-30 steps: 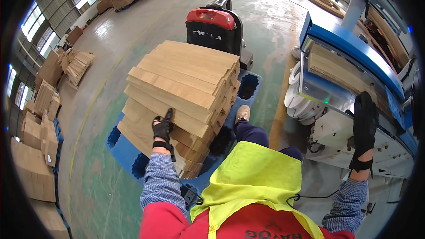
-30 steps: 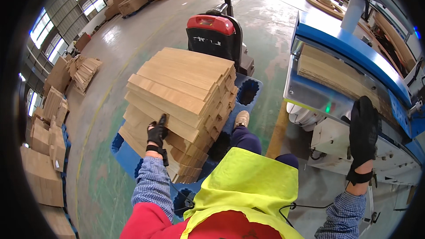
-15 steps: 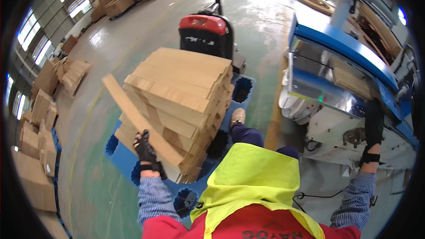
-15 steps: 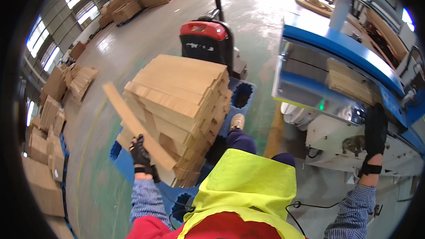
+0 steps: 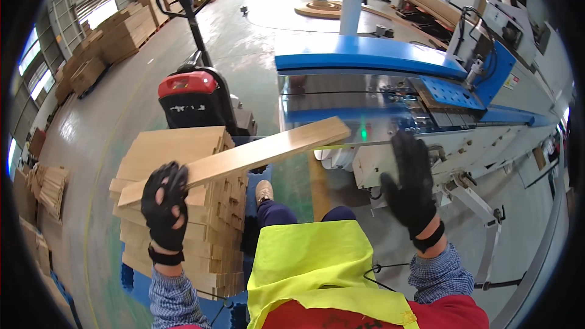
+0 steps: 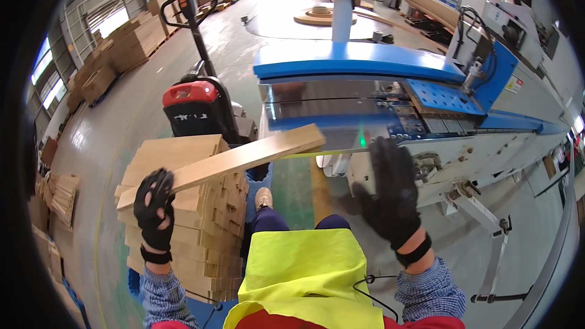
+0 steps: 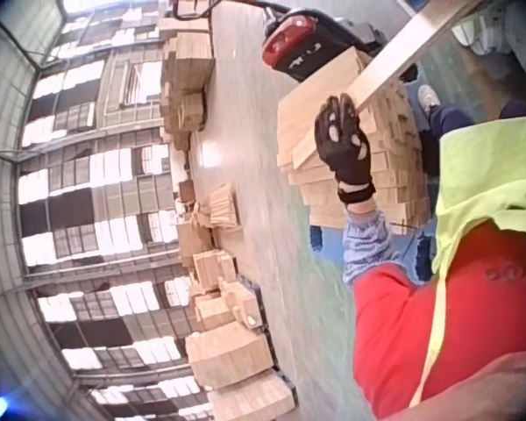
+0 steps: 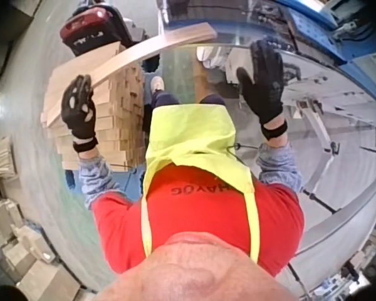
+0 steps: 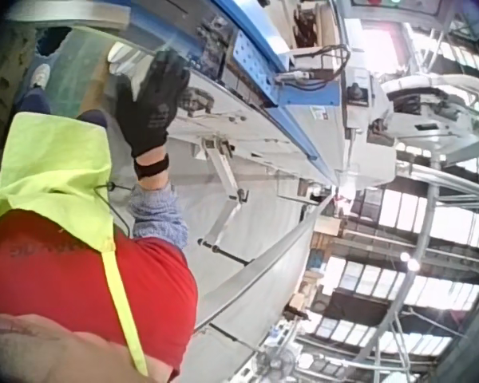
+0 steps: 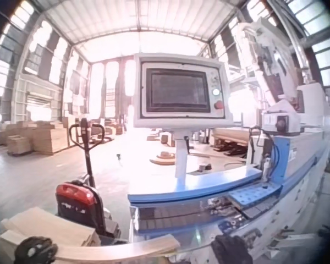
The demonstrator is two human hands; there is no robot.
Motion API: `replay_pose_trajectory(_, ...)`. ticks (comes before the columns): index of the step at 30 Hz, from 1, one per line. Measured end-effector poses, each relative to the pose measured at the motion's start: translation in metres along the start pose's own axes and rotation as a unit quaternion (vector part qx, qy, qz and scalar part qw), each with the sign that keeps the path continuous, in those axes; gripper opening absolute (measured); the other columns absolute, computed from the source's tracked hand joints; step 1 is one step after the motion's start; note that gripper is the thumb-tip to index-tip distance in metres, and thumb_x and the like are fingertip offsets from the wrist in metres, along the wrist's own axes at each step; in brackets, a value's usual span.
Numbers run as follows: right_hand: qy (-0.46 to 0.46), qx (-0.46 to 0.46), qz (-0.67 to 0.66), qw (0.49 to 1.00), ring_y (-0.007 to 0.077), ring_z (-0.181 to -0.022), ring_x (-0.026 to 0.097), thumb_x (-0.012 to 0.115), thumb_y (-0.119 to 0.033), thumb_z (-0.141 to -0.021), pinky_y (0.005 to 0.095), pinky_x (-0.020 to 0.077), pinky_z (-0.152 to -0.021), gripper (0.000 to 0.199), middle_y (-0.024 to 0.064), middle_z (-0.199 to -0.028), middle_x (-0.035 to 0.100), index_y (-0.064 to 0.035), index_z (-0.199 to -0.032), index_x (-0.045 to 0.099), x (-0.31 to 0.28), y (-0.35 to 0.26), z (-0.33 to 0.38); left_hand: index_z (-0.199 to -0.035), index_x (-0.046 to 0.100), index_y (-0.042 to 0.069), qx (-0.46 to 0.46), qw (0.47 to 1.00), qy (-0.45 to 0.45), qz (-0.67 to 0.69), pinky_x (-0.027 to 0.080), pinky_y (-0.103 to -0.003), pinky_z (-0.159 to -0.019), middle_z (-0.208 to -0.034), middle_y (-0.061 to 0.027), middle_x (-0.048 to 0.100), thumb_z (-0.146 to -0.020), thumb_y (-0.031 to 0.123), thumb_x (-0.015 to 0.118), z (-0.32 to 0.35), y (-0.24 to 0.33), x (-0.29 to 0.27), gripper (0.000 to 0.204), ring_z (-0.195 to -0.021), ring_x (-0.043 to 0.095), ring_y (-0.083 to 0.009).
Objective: Feeding long wooden boards from a pallet into an industrial edge-banding machine.
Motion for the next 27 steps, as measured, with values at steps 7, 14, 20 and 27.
replay_pose_trajectory(7, -0.037, -0.085, -0.084, 0.992, 0.0441, -0.137, 0.044, 0.063, -0.051, -0.09, 0.0507, 0.0264, -0.12, 0.08, 0.0297, -0.143, 0.047, 0.0091, -0.139, 0.045, -0.001, -0.076, -0.035, -0.131, 0.064, 0.007, 0.174, 0.984, -0.038, 0.013, 0.039, -0.048, -0.112, -0.131, -0.0154, 0.063, -0.088, 0.01, 0.056, -0.11, 0.109, 0.082, 0.044, -0.127, 0.056, -0.0362)
replay_pose_trajectory(14, -0.045, -0.005, 0.004, 0.999, 0.0442, -0.137, 0.042, 0.046, -0.063, -0.096, 0.0495, 0.0249, -0.12, 0.088, 0.0332, -0.143, 0.046, 0.0139, -0.138, 0.045, 0.074, -0.013, -0.079, -0.131, 0.061, -0.003, -0.012, 0.951, 0.028, 0.308, 0.04, -0.041, -0.11, -0.13, -0.017, 0.065, -0.095, -0.001, 0.057, -0.079, 0.079, 0.068, 0.036, -0.126, 0.058, -0.0302)
replay_pose_trajectory(20, -0.09, -0.069, 0.054, 0.992, 0.0431, -0.137, 0.043, 0.053, -0.048, -0.098, 0.0492, 0.0286, -0.118, 0.069, 0.0316, -0.143, 0.048, 0.01, -0.135, 0.05, 0.096, 0.001, -0.089, -0.129, 0.059, -0.007, -0.363, 0.805, 0.154, 0.444, 0.05, -0.034, -0.1, -0.122, -0.0131, 0.066, -0.102, 0.006, 0.055, 0.115, -0.085, 0.074, 0.03, -0.114, 0.064, -0.0218)
replay_pose_trajectory(27, -0.028, -0.127, 0.079, 0.988, 0.0438, -0.126, 0.052, 0.06, -0.019, -0.095, 0.0505, 0.0384, -0.111, 0.041, 0.0262, -0.135, 0.055, 0.0053, -0.127, 0.058, 0.069, 0.011, -0.078, -0.13, 0.057, -0.004, -0.596, 0.692, 0.233, 0.334, 0.057, -0.035, -0.084, -0.111, -0.0137, 0.068, -0.101, 0.018, 0.056, 0.327, -0.197, 0.037, 0.036, -0.097, 0.067, -0.0225)
Point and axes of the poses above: each hand's wrist, its own z-axis away from the middle knuckle, its own x-axis out of the palm, y = z × x, the point moved 10 cm from there along -z, towards the middle knuckle
